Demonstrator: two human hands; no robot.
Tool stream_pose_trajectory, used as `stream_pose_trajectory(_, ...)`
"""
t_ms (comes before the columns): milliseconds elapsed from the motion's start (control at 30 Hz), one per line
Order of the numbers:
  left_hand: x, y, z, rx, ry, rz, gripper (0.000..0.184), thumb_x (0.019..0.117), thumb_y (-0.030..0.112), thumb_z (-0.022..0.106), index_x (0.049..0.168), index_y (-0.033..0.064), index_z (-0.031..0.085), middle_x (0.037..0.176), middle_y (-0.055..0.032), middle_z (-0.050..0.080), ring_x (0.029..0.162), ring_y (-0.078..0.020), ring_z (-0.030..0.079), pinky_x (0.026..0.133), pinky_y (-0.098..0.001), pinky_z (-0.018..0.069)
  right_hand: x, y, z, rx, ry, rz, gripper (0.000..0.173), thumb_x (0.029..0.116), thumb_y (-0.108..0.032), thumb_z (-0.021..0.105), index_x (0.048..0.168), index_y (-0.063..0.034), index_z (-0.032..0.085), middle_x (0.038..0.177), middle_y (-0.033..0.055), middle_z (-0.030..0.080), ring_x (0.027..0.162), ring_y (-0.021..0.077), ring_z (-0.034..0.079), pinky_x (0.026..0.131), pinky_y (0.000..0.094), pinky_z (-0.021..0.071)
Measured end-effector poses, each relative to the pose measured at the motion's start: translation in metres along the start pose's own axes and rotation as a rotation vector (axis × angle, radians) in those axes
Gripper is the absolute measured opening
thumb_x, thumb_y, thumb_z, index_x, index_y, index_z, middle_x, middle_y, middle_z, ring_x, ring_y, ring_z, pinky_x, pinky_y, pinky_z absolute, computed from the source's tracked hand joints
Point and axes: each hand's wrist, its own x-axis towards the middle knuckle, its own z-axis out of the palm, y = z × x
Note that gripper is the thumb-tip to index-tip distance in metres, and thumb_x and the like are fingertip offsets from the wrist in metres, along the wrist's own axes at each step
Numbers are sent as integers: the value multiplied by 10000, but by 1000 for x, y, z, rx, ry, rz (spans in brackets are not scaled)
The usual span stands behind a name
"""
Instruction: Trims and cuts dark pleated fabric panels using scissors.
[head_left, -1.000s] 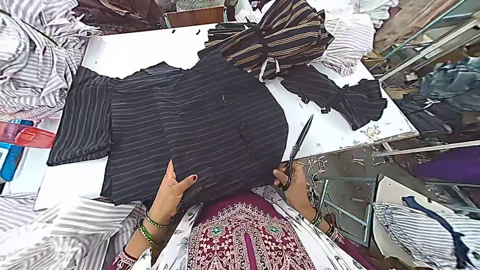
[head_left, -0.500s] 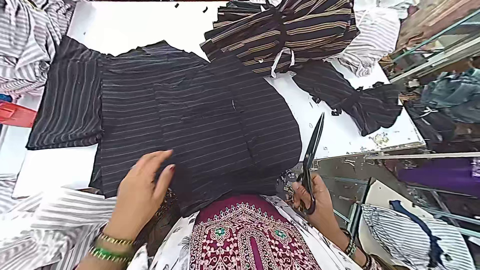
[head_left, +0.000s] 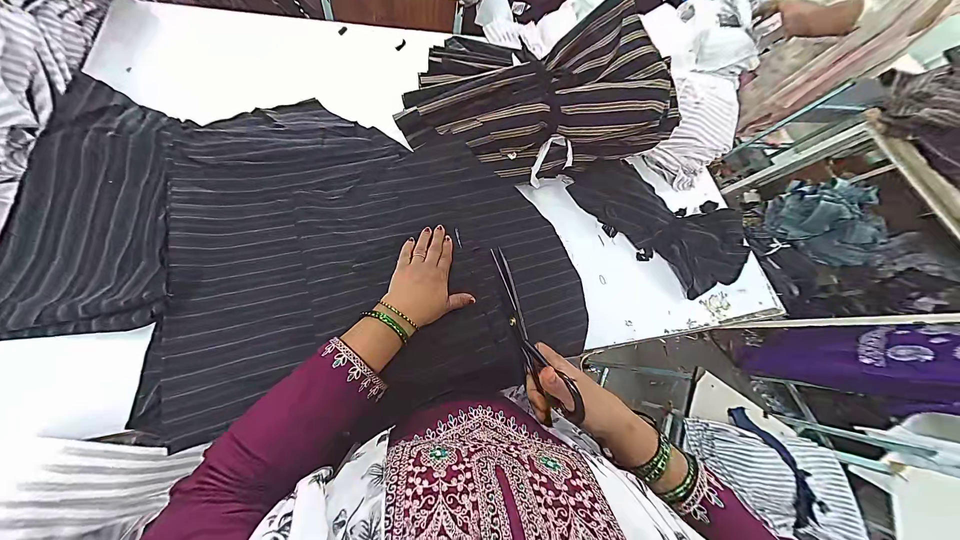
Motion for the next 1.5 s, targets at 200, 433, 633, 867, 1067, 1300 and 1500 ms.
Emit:
stream_pose_trajectory(200, 10, -11, -2, -45, 27, 23, 1195, 840, 852, 477, 1633, 19, 150, 1724, -159, 58, 1596, -326, 37, 1245, -565, 70, 0, -11, -3, -128, -85, 147, 825, 736, -907, 572, 1061, -157, 457, 663, -120, 521, 544, -14, 524, 548, 166, 466)
stream_pose_trajectory(433, 17, -9, -13, -65, -40, -30, 1073, 935, 770, 431, 1647, 48, 81, 1731, -129, -24, 1594, -335, -64, 1232, -606, -17, -6, -25, -10, -311, -94, 222, 872, 735, -940, 509, 1051, -127, 511, 741, -108, 496, 631, -40, 488, 612, 160, 432)
stream_pose_trajectory(633, 18, -10, -16, -82, -75, -31, 1166, 874, 824, 467, 1650, 60, 48, 1728, -142, -50, 1588, -360, -84, 1228, -615, -28, 25, -41, 9, -220, 4, 272, 818, 752, -870, 595, 1068, -127, 460, 664, -112, 507, 544, -14, 505, 540, 167, 442)
stream_pose_trajectory(867, 18, -13, -17, -125, -47, -11, 1169, 850, 809, 540, 1649, 67, 118, 1732, -130, 8, 1594, -347, -39, 1232, -607, 0, 34, -48, 20, -258, 81, 290, 700, 833, -758, 607, 1059, -115, 450, 662, -103, 483, 547, -8, 503, 559, 173, 451)
stream_pose_trajectory(1067, 19, -13, -16, -102, -69, -19, 1189, 846, 831, 512, 1651, 69, 82, 1729, -140, -40, 1590, -355, -73, 1228, -621, -26, 33, -39, 27, -201, 132, 233, 584, 887, -671, 631, 992, -126, 451, 608, -111, 463, 496, -13, 476, 516, 159, 431)
stream_pose_trajectory(1300, 20, -13, -19, -96, -96, -19, 1190, 850, 835, 496, 1652, 71, 62, 1728, -142, -59, 1588, -358, -92, 1230, -612, -30, 33, -39, 29, -244, 143, 218, 464, 947, -549, 625, 969, -117, 457, 595, -104, 448, 489, -10, 468, 516, 166, 423)
stream_pose_trajectory(1500, 20, -14, -21, -107, -94, -24, 1203, 830, 840, 525, 1655, 92, 72, 1732, -121, -38, 1592, -339, -69, 1233, -600, -10, 33, -46, 23, -196, 56, 287, 675, 857, -737, 607, 1056, -116, 430, 652, -103, 476, 534, -11, 495, 549, 160, 445)
